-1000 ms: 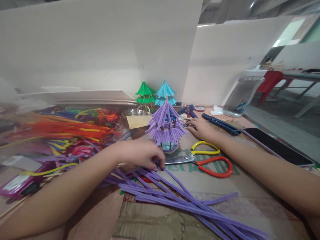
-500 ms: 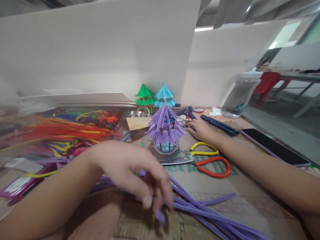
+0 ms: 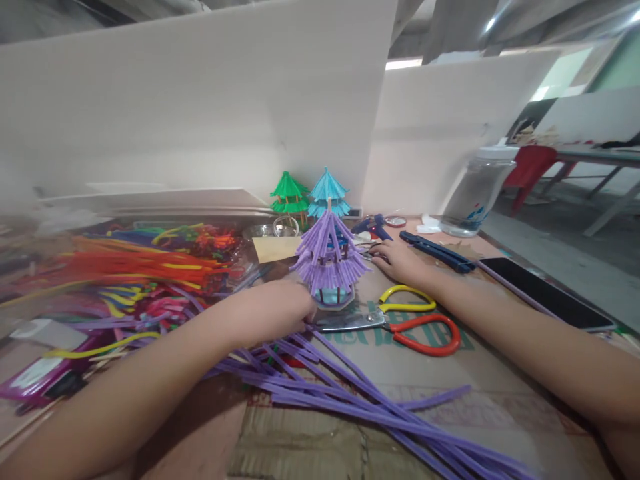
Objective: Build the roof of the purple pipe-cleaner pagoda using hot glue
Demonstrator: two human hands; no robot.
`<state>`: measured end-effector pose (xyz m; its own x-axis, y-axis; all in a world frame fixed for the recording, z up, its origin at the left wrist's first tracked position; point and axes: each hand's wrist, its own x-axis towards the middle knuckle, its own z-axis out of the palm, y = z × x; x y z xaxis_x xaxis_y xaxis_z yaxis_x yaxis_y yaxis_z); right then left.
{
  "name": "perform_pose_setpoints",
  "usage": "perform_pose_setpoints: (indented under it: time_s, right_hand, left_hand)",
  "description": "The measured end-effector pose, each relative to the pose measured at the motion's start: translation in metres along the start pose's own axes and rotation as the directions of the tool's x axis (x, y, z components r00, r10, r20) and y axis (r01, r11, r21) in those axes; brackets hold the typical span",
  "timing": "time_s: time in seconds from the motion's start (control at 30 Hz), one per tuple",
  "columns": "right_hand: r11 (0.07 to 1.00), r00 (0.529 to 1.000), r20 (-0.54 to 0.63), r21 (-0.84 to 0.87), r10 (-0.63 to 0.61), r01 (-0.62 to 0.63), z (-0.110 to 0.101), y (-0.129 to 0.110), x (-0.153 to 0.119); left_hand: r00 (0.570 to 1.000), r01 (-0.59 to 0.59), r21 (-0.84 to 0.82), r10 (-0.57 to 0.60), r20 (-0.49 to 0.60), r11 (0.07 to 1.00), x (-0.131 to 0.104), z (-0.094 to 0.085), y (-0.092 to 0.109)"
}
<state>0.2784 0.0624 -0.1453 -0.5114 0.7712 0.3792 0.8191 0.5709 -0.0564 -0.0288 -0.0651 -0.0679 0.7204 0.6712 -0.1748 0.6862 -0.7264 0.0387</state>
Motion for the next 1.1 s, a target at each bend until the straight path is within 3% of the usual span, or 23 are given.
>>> perform_pose_setpoints:
  time_s: [0.13, 0.23, 0.43, 0.57, 0.63, 0.7, 0.83, 0.97, 1.0, 1.1]
  right_hand:
    - [1.0, 1.0, 0.008, 0.004, 0.001, -0.001, -0.002, -0.002, 0.0]
    - [1.0, 1.0, 0.009, 0.003, -0.002, 0.002, -0.003, -0.002, 0.0]
    - [1.0, 1.0, 0.012, 0.007, -0.002, 0.002, -0.003, -0.003, 0.0]
    - [1.0, 1.0, 0.008, 0.007, 0.002, -0.002, -0.002, -0.002, 0.0]
    - [1.0, 1.0, 0.005, 0.008, 0.005, -0.005, -0.002, -0.001, -0.001]
    - [1.0, 1.0, 0.005, 0.01, 0.004, -0.004, -0.002, -0.001, -0.001]
    - [1.0, 1.0, 0.007, 0.021, 0.002, -0.002, -0.004, -0.003, -0.001]
    - [0.999, 1.0, 0.006, 0.048, 0.012, -0.013, -0.004, -0.002, -0.001]
    - [0.998, 1.0, 0.003, 0.058, 0.017, -0.017, -0.004, -0.002, -0.001]
    - [0.995, 0.999, -0.017, 0.095, 0.04, -0.039, 0.0, -0.001, -0.003]
  left_hand:
    - [0.996, 0.058, 0.019, -0.059, 0.074, 0.998, -0.006, -0.013, 0.003]
    - [0.994, 0.083, -0.025, -0.081, 0.07, 0.996, -0.015, -0.027, 0.003]
    - [0.99, 0.036, -0.133, -0.054, -0.133, 0.99, -0.022, -0.044, -0.003]
    - [0.918, -0.017, -0.159, -0.048, -0.393, 0.987, -0.02, -0.047, -0.006]
    - [0.846, -0.029, -0.192, -0.078, -0.528, 0.981, -0.02, -0.048, -0.005]
    - [0.738, -0.038, -0.212, -0.116, -0.665, 0.977, -0.022, -0.05, -0.003]
    - [0.48, -0.073, -0.267, -0.201, -0.854, 0.961, -0.029, -0.054, 0.001]
    - [0.219, -0.124, -0.386, -0.354, -0.909, 0.914, -0.037, -0.058, 0.0]
    - [0.177, -0.132, -0.404, -0.379, -0.908, 0.905, -0.038, -0.059, 0.0]
    - [0.108, -0.169, -0.429, -0.415, -0.903, 0.888, -0.039, -0.06, 0.003]
